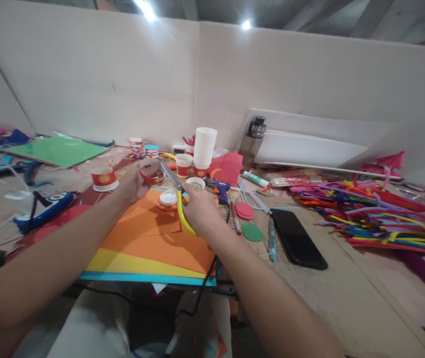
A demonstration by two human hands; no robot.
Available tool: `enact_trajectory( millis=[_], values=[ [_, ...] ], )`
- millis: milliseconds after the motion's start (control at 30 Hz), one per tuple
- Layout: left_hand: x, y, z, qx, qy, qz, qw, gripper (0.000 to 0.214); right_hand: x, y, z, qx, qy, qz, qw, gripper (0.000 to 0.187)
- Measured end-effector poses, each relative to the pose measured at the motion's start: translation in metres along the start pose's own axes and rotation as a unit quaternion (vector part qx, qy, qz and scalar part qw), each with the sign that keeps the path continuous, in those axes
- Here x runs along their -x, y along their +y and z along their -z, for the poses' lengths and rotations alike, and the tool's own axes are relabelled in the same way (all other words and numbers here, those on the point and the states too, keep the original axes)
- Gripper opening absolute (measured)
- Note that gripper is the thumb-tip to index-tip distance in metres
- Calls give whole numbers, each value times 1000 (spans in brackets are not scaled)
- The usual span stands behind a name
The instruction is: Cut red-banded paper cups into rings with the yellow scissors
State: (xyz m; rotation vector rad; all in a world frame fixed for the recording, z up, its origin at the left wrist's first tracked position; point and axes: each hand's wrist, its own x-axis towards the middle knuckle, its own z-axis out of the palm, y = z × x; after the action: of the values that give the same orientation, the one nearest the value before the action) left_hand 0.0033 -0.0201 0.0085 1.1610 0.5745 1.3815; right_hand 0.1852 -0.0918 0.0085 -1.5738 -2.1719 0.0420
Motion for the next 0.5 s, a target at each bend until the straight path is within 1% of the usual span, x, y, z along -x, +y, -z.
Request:
enact_trajectory(
  millis=[67, 133, 233, 333, 500],
  values=[
    [-1, 0, 0, 6, 27, -35, 999, 23, 0, 0, -1, -2, 1, 1, 1000, 35],
    [-1, 0, 1, 6, 46, -49, 998, 22, 0, 1, -1, -3, 1, 4, 1000, 35],
    [-1, -2, 2, 2, 50, -27, 998, 19, 0, 2, -2, -6, 6, 6, 1000, 36],
    [-1, -4, 1, 0, 29, 9, 1000, 20, 0, 3, -3, -2, 13, 2, 1000, 38],
    [-1, -4, 2, -10, 18, 18, 1000, 14, 0, 1, -3, 15, 9, -5, 1000, 40]
  ],
)
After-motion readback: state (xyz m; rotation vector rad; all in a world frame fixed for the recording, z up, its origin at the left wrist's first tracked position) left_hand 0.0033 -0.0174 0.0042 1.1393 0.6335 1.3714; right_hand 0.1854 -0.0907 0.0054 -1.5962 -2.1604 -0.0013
